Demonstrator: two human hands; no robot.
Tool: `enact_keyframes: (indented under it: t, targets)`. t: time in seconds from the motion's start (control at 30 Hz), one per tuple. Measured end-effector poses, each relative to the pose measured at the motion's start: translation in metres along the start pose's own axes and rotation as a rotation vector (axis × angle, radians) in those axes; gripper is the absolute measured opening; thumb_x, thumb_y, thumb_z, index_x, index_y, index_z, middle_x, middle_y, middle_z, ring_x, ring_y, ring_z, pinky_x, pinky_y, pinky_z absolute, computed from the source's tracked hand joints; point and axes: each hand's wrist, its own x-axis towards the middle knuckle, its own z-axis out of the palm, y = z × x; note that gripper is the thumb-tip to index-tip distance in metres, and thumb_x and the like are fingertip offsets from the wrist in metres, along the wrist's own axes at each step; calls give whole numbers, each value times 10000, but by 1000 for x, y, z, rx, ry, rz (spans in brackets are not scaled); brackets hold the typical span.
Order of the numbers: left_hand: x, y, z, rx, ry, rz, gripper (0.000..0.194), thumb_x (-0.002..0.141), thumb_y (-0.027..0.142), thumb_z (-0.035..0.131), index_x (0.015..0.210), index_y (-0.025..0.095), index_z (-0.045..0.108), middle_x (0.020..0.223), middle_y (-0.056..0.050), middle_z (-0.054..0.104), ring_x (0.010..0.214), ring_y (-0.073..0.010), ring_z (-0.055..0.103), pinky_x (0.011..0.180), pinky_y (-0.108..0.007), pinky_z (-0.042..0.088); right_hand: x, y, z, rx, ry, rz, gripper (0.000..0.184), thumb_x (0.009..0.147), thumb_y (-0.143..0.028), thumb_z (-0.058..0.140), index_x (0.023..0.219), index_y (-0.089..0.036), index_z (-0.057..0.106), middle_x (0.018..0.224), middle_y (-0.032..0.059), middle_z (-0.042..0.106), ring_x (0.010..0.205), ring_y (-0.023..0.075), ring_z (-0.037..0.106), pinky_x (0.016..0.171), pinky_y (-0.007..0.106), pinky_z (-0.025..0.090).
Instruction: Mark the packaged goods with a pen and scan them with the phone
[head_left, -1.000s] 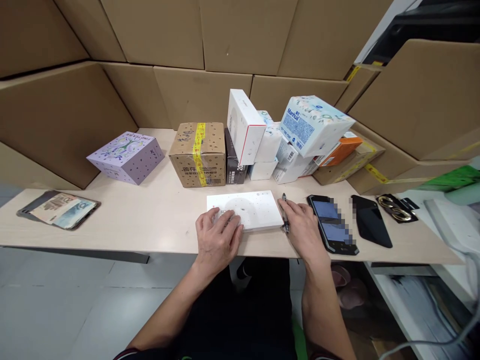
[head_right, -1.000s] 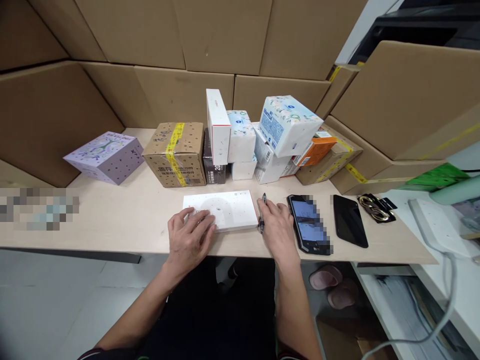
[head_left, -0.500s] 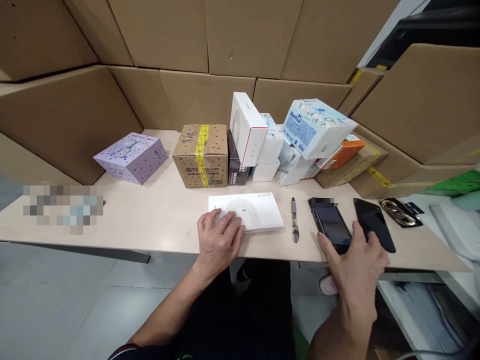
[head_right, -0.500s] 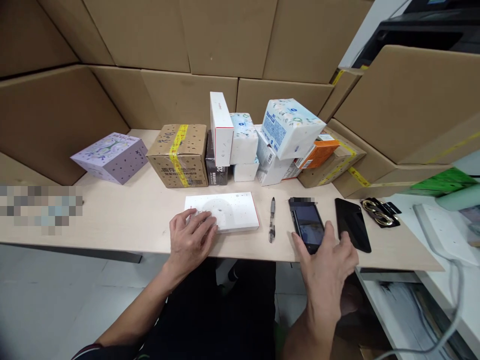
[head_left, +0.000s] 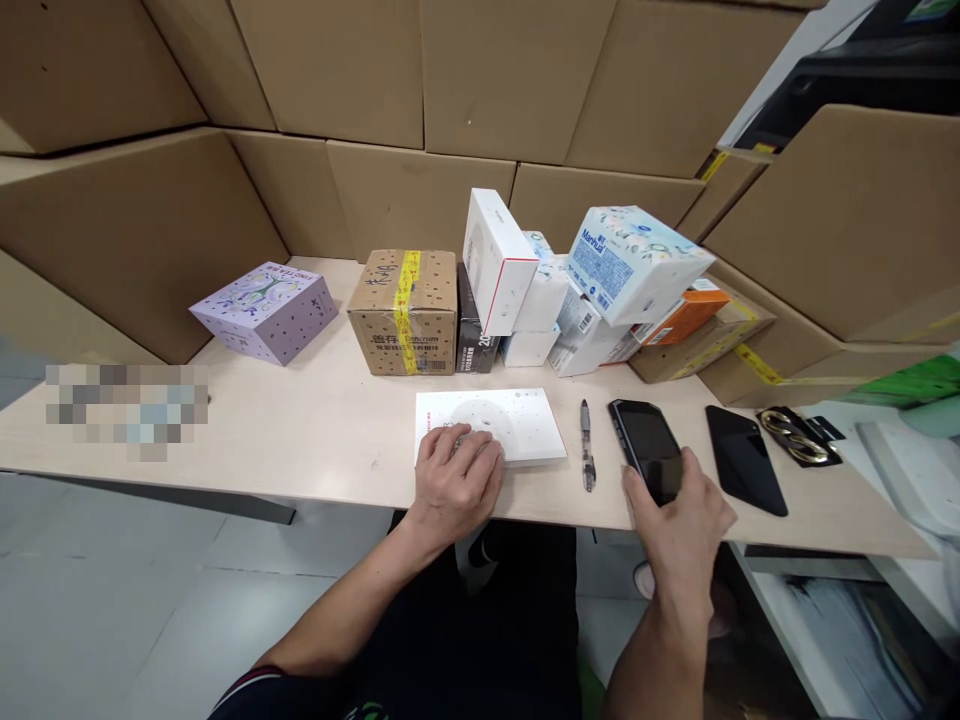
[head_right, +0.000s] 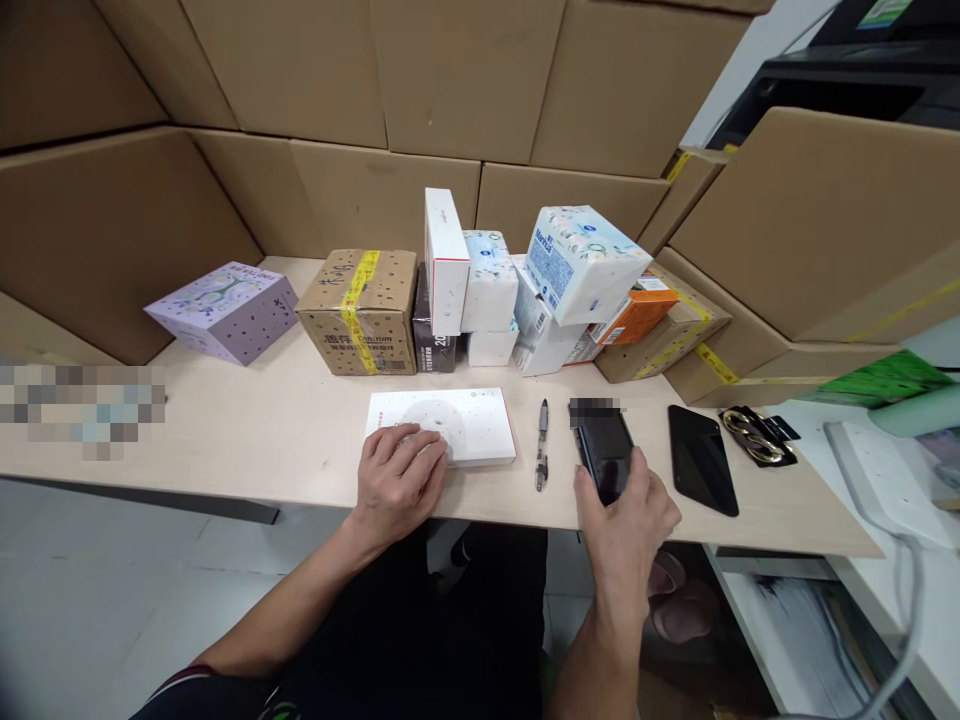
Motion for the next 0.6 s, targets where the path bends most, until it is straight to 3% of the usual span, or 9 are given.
enact_keyframes:
  t: [0.1, 0.2, 0.3, 0.4, 0.5, 0.6]
  targets:
    - [0, 0, 0, 8, -4, -11, 164, 863, 159, 644, 1013, 213, 688, 1001, -47, 761, 1004, -254, 655, 880, -407, 455, -6, -11, -4, 131, 49, 60, 836, 807, -622, 635, 1434, -82, 513, 1296, 252, 615, 1195, 401, 565, 1021, 630, 405]
    - [0, 1, 0, 4, -1, -12, 169, 865, 154, 644, 1020, 209, 686, 999, -50, 764, 989, -249, 669, 875, -406, 467, -16, -37, -9, 242, 51, 112, 801, 804, -547, 699, 1463, -144, 487, 1373, 222, 581, 1257, 378, 547, 1037, 585, 437]
    - [0, 1, 1, -13, 4, -2, 200, 866, 140, 640, 1054, 198, 678, 1006, -59, 767, 965, -244, 686, 851, -394, 494, -26, -73, -6, 330, 17, -48, 745, 852, -445, 701, 1500, -205, 425, 1385, 191, 568, 1289, 334, 539, 1050, 540, 456]
    - [-3, 0, 2, -51, 17, -42, 350, 874, 124, 621, 1222, 160, 627, 1081, -106, 753, 1002, -250, 697, 877, -386, 532, -34, -105, 7, 375, 19, -250, 737, 865, -378, 703, 1512, -226, 383, 1383, 191, 553, 1294, 327, 527, 1048, 553, 454]
    - [-5, -1, 3, -79, 34, -127, 566, 906, 112, 552, 1460, 103, 438, 1289, -186, 675, 1170, -257, 666, 955, -373, 543, -38, -123, 19, 378, 55, -376, 750, 863, -353, 707, 1513, -213, 359, 1379, 214, 533, 1289, 349, 520, 1030, 586, 452]
    - [-4, -1, 2, -80, -23, -197, 664, 940, 129, 482, 1564, 100, 257, 1461, -212, 550, 1345, -268, 563, 1015, -375, 529, -39, -126, 24, 379, 45, -428, 753, 862, -358, 706, 1510, -217, 350, 1373, 216, 529, 1285, 360, 523, 1021, 605, 454]
